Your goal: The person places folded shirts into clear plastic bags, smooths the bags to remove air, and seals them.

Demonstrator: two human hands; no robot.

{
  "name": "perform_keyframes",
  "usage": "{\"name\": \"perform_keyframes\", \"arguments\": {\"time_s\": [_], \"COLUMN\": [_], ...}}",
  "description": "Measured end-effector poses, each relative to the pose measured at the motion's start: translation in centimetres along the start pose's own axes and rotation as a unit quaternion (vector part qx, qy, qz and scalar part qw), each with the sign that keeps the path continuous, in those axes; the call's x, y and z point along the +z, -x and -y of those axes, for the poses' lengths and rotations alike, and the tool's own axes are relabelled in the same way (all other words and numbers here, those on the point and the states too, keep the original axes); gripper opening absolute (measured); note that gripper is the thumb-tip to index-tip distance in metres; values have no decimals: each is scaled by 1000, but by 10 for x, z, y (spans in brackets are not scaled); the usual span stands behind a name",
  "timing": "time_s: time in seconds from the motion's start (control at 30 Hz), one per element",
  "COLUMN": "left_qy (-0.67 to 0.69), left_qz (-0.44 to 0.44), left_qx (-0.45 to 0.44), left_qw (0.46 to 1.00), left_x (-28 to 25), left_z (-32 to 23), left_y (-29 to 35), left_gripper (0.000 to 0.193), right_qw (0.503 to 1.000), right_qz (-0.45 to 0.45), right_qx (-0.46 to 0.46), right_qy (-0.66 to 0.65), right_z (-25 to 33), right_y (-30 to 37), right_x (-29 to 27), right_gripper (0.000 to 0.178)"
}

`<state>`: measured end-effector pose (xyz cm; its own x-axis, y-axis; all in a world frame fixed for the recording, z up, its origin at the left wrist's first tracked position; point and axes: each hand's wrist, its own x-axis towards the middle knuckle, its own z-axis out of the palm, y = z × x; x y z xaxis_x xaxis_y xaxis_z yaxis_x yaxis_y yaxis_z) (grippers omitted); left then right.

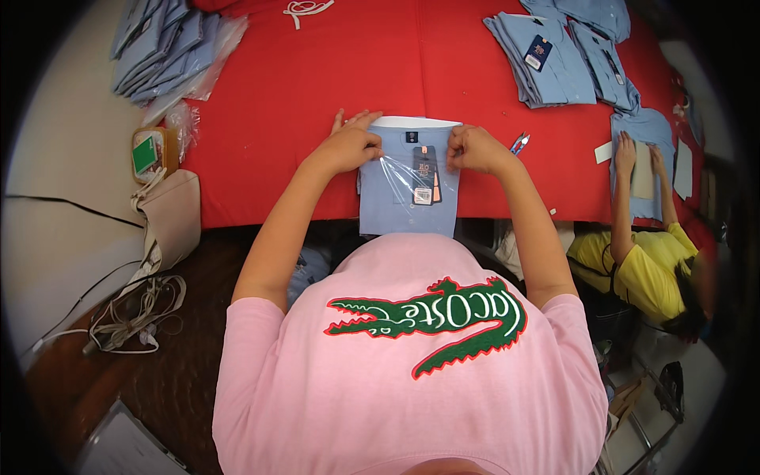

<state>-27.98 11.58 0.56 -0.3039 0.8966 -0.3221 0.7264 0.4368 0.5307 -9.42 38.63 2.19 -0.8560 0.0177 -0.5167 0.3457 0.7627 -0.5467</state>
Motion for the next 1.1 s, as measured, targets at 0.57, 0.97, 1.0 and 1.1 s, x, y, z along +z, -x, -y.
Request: {"name": "perform_keyframes", "arguments": {"time_s": [0.57, 0.97, 1.0, 1.1], "left_qy": [11, -81, -106, -167], "left_qz": [-74, -236, -278, -391], "left_qx": [8, 99, 117, 163], "left_qw": [997, 963, 948, 890], "left_x": [-5, -76, -96, -137], "left_z": [11, -33, -48, -90], "left_y": [-18, 21, 29, 52], "left_gripper": [21, 19, 16, 11], "right_qw": [979, 913, 899, 847], "right_qz": [-133, -349, -371, -442], "right_qx": [-31, -207, -224, -264], "right_qy": [-151, 42, 68, 134], "right_z": [-22, 27, 40, 66], "right_y": [-28, 27, 38, 69], "right_x": [2, -51, -68, -101], "right_gripper": [10, 12, 12, 12]}}
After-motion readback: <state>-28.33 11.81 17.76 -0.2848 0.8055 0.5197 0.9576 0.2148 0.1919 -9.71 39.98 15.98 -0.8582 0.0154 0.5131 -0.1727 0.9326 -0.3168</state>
